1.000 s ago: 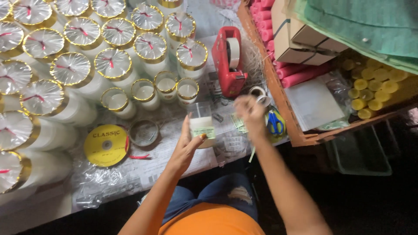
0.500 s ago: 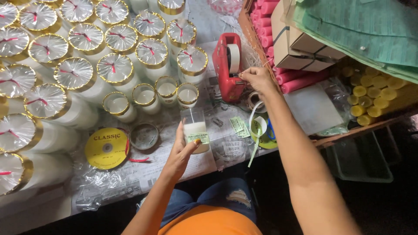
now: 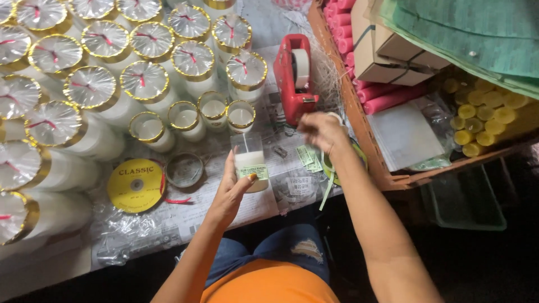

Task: The person is manually labeling glass candle jars by cutting labels from a sheet with scissors and sticking them onto the jars.

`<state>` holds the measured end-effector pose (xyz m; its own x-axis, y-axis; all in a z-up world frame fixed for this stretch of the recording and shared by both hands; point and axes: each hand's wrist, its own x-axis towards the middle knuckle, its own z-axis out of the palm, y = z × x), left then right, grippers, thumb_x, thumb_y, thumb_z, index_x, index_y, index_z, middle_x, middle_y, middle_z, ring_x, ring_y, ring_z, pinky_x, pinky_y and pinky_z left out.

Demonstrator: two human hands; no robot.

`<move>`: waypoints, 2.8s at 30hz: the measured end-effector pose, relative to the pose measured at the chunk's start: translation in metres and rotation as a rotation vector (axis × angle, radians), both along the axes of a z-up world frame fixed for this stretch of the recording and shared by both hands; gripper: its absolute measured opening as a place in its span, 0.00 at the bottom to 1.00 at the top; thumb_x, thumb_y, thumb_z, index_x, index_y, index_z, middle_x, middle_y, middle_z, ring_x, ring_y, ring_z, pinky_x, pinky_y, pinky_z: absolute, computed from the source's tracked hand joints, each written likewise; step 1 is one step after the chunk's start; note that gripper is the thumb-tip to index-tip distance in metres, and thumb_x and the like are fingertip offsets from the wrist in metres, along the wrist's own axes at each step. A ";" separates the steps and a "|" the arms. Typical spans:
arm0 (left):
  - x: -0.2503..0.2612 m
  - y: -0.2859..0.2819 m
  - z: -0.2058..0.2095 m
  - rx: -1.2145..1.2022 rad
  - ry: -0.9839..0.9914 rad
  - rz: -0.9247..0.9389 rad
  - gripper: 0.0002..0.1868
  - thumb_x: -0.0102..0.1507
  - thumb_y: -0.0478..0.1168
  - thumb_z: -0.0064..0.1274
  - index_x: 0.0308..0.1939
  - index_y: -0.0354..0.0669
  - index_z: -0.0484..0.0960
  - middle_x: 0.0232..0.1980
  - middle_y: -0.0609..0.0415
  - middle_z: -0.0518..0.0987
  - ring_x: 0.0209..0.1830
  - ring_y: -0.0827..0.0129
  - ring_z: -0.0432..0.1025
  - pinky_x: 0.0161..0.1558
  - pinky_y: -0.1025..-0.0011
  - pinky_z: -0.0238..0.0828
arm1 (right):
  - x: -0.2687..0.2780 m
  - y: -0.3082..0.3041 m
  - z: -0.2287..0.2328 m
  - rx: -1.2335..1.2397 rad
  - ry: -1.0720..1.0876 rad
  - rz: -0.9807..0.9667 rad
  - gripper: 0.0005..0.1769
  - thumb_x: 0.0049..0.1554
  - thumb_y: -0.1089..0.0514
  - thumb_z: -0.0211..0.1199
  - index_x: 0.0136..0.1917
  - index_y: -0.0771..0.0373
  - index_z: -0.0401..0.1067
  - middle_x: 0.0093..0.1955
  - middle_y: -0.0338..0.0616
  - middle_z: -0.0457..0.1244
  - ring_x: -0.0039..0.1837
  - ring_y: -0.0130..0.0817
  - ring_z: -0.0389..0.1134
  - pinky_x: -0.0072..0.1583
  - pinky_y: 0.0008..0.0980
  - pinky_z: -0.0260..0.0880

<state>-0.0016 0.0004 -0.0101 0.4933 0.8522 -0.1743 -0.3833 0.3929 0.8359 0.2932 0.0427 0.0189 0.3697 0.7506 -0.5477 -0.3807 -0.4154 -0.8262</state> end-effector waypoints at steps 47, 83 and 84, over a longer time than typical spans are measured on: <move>-0.013 -0.014 0.033 -0.216 -0.174 0.088 0.40 0.56 0.34 0.60 0.72 0.35 0.65 0.57 0.39 0.75 0.52 0.52 0.76 0.53 0.50 0.78 | 0.065 0.025 -0.001 0.232 -0.893 0.126 0.08 0.56 0.55 0.68 0.49 0.55 0.80 0.39 0.44 0.69 0.36 0.29 0.70 0.33 0.27 0.73; 0.014 -0.006 0.068 0.184 0.008 0.468 0.45 0.49 0.28 0.73 0.64 0.44 0.60 0.54 0.53 0.70 0.52 0.68 0.73 0.54 0.68 0.82 | -0.120 -0.100 0.034 0.290 0.265 0.194 0.15 0.60 0.51 0.66 0.45 0.66 0.72 0.30 0.47 0.60 0.34 0.37 0.68 0.37 0.31 0.72; 0.014 -0.008 0.074 0.214 0.035 0.484 0.46 0.49 0.30 0.74 0.63 0.44 0.61 0.54 0.54 0.70 0.52 0.69 0.72 0.55 0.68 0.81 | -0.125 -0.099 0.029 0.289 0.290 0.133 0.15 0.60 0.52 0.67 0.45 0.68 0.72 0.30 0.43 0.57 0.34 0.36 0.68 0.37 0.30 0.72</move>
<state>0.0119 -0.0080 0.0637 0.0318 0.9993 0.0190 -0.4492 -0.0027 0.8934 0.1680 -0.0566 0.0479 0.1211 0.9192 -0.3747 -0.5731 -0.2434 -0.7825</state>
